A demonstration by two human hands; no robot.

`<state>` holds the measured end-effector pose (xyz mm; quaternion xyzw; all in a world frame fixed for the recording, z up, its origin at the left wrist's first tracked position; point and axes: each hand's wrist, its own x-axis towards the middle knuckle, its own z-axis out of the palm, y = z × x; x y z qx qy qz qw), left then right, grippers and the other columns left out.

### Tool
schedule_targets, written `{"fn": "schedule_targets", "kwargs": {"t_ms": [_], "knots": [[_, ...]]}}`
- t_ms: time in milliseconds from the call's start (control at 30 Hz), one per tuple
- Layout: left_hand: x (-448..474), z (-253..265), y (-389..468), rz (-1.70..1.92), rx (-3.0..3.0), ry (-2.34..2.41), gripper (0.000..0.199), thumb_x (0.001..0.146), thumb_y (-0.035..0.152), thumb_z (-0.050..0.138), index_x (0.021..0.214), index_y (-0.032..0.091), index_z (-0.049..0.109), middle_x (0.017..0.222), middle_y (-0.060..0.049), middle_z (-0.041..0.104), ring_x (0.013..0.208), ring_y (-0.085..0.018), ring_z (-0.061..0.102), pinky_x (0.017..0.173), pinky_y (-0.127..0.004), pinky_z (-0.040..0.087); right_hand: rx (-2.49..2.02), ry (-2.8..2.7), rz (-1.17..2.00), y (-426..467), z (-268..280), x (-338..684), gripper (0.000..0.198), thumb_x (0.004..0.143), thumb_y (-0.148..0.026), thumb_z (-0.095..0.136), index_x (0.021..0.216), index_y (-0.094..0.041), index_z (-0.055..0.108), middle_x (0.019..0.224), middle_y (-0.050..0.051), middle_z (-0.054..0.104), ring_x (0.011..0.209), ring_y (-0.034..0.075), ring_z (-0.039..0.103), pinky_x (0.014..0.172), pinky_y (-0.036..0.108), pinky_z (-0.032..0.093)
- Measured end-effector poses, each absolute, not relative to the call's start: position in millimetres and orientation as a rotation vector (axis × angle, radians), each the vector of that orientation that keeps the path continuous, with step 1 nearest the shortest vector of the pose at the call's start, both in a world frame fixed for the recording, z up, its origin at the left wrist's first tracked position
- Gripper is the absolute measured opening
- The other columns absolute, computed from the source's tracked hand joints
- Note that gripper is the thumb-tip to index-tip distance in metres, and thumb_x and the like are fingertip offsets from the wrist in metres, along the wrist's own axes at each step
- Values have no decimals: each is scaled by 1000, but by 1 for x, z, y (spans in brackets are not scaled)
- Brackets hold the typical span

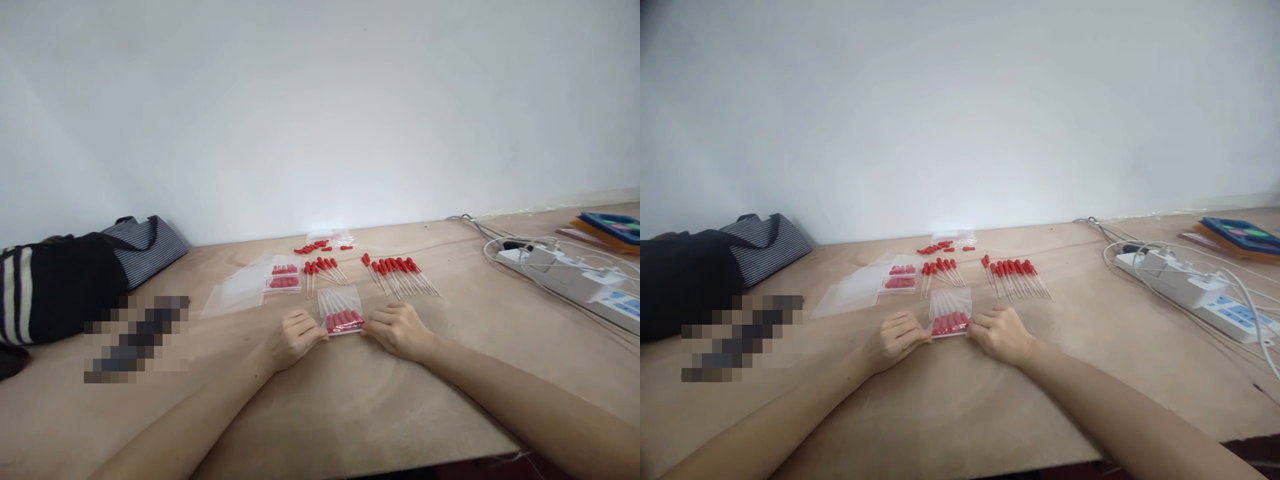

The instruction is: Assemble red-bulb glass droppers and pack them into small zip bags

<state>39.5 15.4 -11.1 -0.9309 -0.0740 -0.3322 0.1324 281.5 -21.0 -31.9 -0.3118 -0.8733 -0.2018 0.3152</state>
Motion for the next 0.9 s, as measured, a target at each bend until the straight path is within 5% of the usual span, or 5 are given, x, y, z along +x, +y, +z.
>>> {"fn": "schedule_targets", "kwargs": {"t_ms": [133,333,600,767,900], "knots": [[33,-10,17,-930,-2874,-281,30,78,36,56,95,11,57,85,-9,63,82,-18,58,73,-31,48,-851,-2400,-113,-20,-31,298,23,84,-18,41,81,-21,64,70,1,62,60,9,54,51,21,31],[35,-13,20,-818,-2978,-389,27,84,26,49,109,17,52,110,-10,56,105,-20,50,89,-34,41,-878,-2310,264,-20,-20,305,19,83,-23,45,84,-21,64,70,2,62,63,11,56,55,20,38],[48,-14,8,-1078,-3125,-1596,40,82,36,45,116,14,48,60,0,57,57,-15,56,59,-29,46,-1085,-1839,782,-25,-12,299,19,86,-38,36,83,-20,41,68,1,60,55,11,54,52,22,42],[61,-4,0,-1795,-3515,-2213,60,81,50,42,131,20,26,82,-6,63,64,-15,61,62,-29,47,-1055,-1854,851,-35,-12,282,20,85,-39,38,80,-20,40,71,2,59,59,11,55,53,22,42],[64,0,-8,-2085,-3377,-2483,46,70,40,63,108,18,48,83,-4,63,68,-14,61,66,-27,46,-979,-2112,838,-40,-13,276,16,82,-34,46,76,-18,46,61,-1,55,53,9,49,46,18,35]]}}
